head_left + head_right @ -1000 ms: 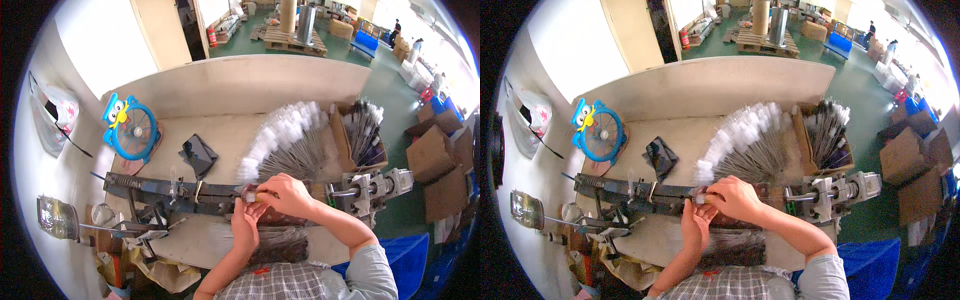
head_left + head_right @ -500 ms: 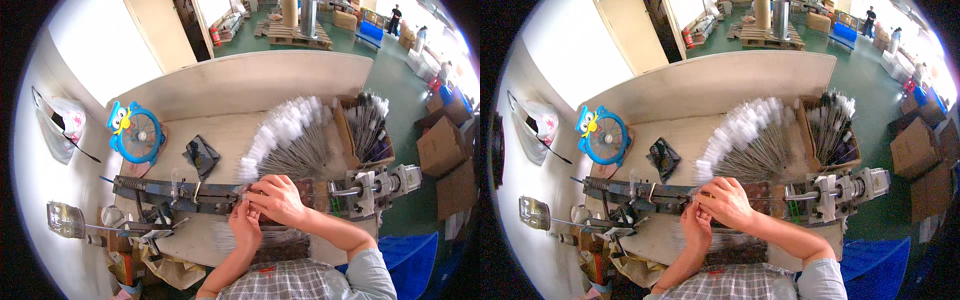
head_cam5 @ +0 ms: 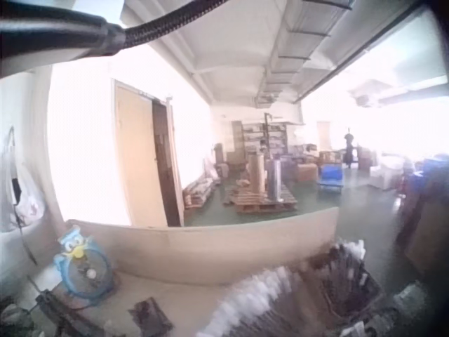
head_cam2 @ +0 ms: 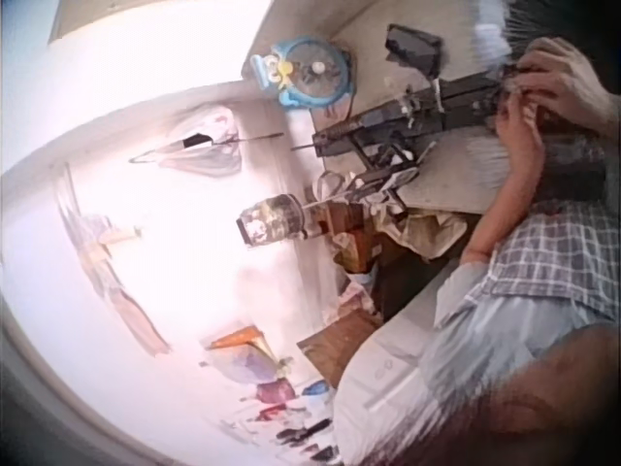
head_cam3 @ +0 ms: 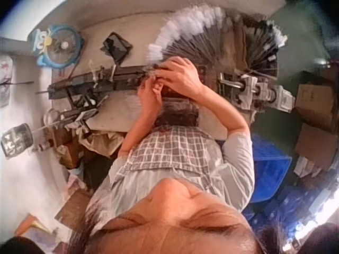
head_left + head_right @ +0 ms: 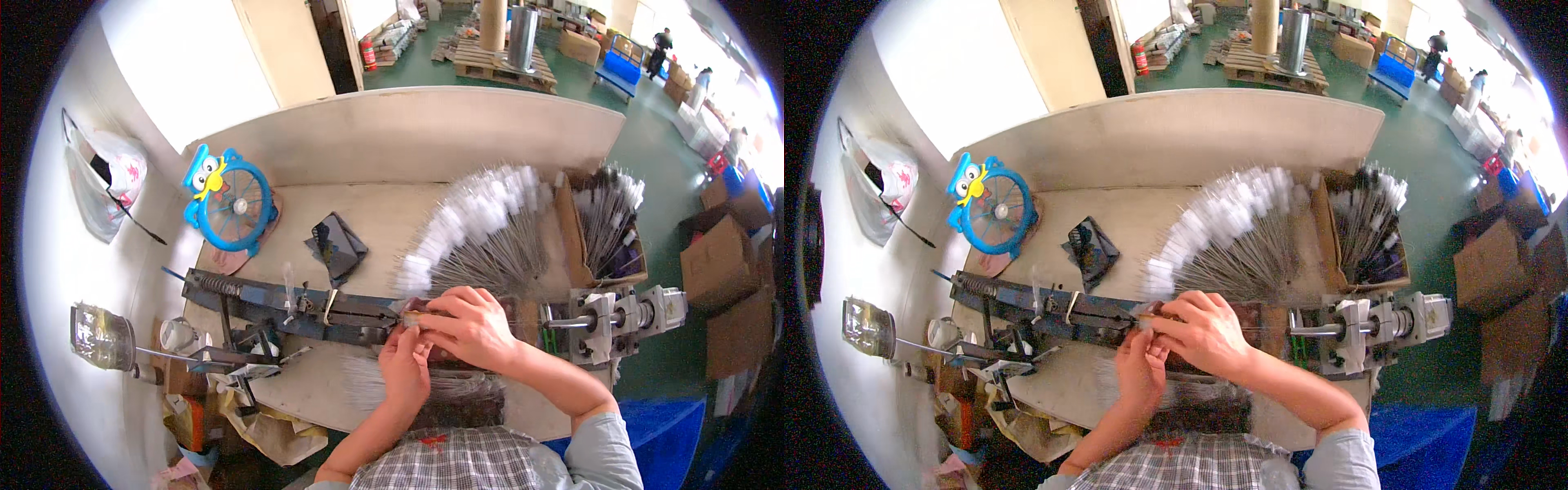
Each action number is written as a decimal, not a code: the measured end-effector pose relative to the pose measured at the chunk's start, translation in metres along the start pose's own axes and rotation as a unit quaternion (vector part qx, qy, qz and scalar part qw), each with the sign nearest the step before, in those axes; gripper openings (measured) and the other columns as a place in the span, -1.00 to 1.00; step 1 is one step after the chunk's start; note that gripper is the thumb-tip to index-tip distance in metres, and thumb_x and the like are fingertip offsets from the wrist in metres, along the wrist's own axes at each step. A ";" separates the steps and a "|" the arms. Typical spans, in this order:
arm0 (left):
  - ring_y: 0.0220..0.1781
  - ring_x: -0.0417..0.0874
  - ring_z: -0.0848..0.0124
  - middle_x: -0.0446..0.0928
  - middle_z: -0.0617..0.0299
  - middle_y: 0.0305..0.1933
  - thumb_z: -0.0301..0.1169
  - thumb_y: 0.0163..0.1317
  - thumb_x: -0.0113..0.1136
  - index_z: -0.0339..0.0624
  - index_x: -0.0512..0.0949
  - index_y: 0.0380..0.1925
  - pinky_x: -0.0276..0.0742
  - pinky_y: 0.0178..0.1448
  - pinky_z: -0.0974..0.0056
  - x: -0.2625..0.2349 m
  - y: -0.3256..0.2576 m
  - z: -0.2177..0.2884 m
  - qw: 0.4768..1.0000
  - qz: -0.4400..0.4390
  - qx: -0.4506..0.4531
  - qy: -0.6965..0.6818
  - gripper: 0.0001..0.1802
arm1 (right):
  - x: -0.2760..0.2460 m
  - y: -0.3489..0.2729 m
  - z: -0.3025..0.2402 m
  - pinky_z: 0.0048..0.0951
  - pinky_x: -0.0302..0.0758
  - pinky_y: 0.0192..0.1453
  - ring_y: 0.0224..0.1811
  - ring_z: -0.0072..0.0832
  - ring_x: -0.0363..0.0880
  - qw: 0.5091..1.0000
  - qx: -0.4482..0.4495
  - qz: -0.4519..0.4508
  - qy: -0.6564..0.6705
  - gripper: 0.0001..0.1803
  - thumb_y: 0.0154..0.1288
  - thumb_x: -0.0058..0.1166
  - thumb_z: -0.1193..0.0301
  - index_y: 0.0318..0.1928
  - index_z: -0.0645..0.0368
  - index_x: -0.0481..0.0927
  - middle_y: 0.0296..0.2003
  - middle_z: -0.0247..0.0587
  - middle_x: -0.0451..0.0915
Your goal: Assembling and finishing industrial or hygiene brushes using specialized machinery and hand tools.
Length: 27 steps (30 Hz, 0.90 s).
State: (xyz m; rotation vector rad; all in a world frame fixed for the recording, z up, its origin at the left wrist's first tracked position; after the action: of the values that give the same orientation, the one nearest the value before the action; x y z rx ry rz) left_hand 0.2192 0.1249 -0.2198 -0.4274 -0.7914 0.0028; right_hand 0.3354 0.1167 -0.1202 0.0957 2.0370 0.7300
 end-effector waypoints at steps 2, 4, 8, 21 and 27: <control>-0.18 0.55 0.46 0.52 0.22 -0.18 -0.51 0.21 0.07 -0.28 0.47 -0.19 0.46 -0.03 0.36 0.000 0.001 -0.001 1.000 0.005 -0.003 -0.016 -0.83 | -0.005 0.000 -0.001 -0.35 0.41 -0.09 -0.11 -0.42 0.49 1.000 -0.015 0.017 -0.016 -0.74 -0.06 0.22 0.26 -0.26 -0.09 0.62 -0.25 -0.46 0.55; -0.16 0.57 0.45 0.54 0.21 -0.15 -0.53 0.22 0.06 -0.30 0.47 -0.15 0.47 -0.03 0.35 0.001 0.001 -0.003 0.999 0.006 -0.013 -0.030 -0.81 | -0.007 0.002 -0.002 -0.35 0.42 -0.09 -0.11 -0.41 0.49 1.000 -0.019 0.003 -0.023 -0.75 -0.05 0.22 0.26 -0.27 -0.08 0.62 -0.25 -0.45 0.56; -0.17 0.55 0.44 0.51 0.21 -0.23 -0.45 0.23 0.05 -0.26 0.45 -0.25 0.48 -0.04 0.33 -0.001 0.000 -0.002 0.999 0.001 -0.012 -0.034 -0.86 | -0.004 0.002 -0.005 -0.34 0.45 -0.13 -0.14 -0.37 0.52 1.000 -0.006 0.013 -0.002 -0.69 -0.10 0.28 0.29 -0.24 -0.03 0.65 -0.25 -0.40 0.59; -0.23 0.55 0.46 0.51 0.23 -0.25 -0.49 0.20 0.07 -0.24 0.47 -0.25 0.49 -0.05 0.33 0.001 0.000 0.004 1.000 0.011 0.012 0.006 -0.88 | 0.001 -0.004 -0.004 -0.36 0.46 -0.19 -0.20 -0.42 0.53 0.999 -0.002 0.038 -0.031 -0.74 -0.07 0.27 0.27 -0.27 -0.05 0.66 -0.26 -0.45 0.58; -0.18 0.56 0.41 0.52 0.20 -0.19 -0.44 0.19 0.10 -0.22 0.47 -0.23 0.50 -0.05 0.33 -0.020 0.018 -0.017 0.973 -0.055 0.113 0.192 -0.84 | -0.014 -0.011 0.004 -0.35 0.46 -0.19 -0.18 -0.42 0.54 0.997 0.008 0.048 -0.056 -0.74 -0.10 0.25 0.26 -0.29 -0.09 0.64 -0.25 -0.43 0.58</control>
State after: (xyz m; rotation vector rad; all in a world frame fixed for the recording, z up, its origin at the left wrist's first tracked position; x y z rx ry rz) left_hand 0.2199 0.1315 -0.2506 -0.1591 -0.4249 -0.0912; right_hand 0.3486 0.1046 -0.1168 0.2400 1.9416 0.7502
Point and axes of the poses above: each hand's wrist, its own y-axis towards the middle knuckle, its own x-axis out of the palm, z = x × y, the point moved 6 cm from there along y, towards the middle knuckle
